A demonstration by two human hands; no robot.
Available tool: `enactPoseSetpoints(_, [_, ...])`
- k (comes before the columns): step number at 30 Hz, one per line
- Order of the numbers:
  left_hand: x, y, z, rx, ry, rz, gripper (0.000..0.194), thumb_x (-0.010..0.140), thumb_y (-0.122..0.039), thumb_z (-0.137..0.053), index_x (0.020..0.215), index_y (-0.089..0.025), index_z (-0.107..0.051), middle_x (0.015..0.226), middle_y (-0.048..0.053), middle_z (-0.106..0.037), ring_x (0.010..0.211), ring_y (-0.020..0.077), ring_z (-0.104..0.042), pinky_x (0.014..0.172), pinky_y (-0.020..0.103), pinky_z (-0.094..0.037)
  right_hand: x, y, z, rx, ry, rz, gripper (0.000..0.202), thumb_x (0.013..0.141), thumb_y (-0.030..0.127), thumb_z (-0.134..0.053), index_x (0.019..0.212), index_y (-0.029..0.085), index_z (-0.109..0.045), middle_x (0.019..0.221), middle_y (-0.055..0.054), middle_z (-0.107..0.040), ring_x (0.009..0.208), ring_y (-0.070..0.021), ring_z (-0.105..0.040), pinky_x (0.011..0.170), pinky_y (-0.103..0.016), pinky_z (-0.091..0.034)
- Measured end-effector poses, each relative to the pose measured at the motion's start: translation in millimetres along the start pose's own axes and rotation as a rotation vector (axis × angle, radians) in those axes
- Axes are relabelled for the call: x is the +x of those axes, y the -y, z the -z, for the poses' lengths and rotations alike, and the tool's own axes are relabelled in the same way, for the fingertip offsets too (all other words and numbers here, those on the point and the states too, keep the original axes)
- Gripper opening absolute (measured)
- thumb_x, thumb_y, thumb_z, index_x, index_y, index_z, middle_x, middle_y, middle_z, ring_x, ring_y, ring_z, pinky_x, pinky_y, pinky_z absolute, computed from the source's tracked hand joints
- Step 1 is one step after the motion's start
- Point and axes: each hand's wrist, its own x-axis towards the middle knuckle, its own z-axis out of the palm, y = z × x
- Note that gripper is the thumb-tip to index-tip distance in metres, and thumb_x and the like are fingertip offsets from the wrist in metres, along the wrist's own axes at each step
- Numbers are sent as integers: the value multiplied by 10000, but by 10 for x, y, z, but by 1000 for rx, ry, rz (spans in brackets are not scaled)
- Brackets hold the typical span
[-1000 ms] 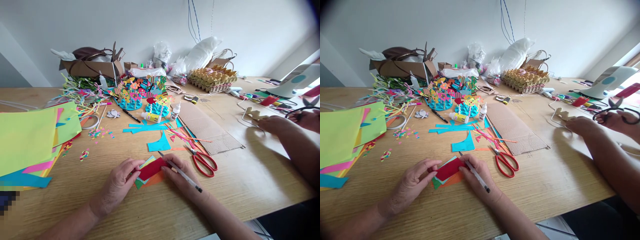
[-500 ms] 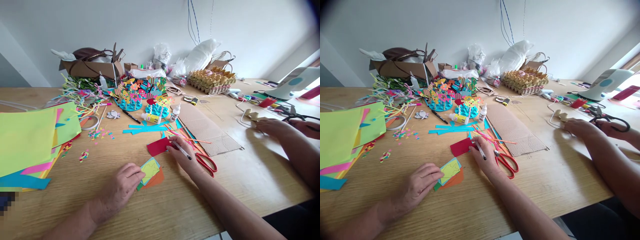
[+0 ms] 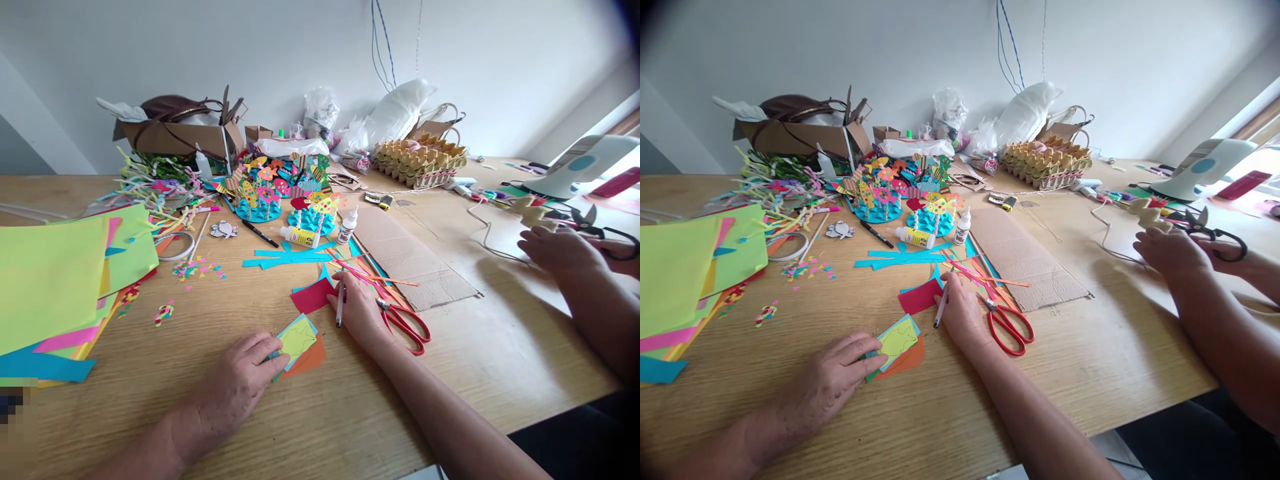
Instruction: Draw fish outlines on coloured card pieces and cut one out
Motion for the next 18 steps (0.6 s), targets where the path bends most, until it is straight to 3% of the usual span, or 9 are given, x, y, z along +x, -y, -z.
enactPoseSetpoints(10, [-19, 9, -22, -2, -24, 1, 405, 837, 23, -368, 1002, -210, -655, 956, 53, -656, 930, 192, -595, 789, 314, -547, 12, 23, -9, 116, -47, -26, 148, 729, 174, -590, 851, 239, -540, 636, 15, -567, 592, -196, -558, 574, -327, -465])
enactPoseSetpoints(15, [-22, 16, -36, 3, -36, -13, 373, 881, -5, -354, 987, -197, -656, 957, 60, -648, 925, 192, -593, 761, 305, -545, 1, 100, 227, 544, -238, -54, 181, 762, 289, -604, 901, 227, -507, 677, 36, -527, 569, -134, -519, 526, -261, -444])
enactPoseSetpoints(18, [-12, 10, -40, 18, -37, -17, 368, 893, -12, -348, 984, -195, -654, 956, 57, -648, 915, 192, -598, 762, 307, -542, -63, 190, 376, 745, -218, -107, 227, 744, 276, -637, 924, 230, -505, 655, 60, -499, 537, -110, -507, 498, -235, -432])
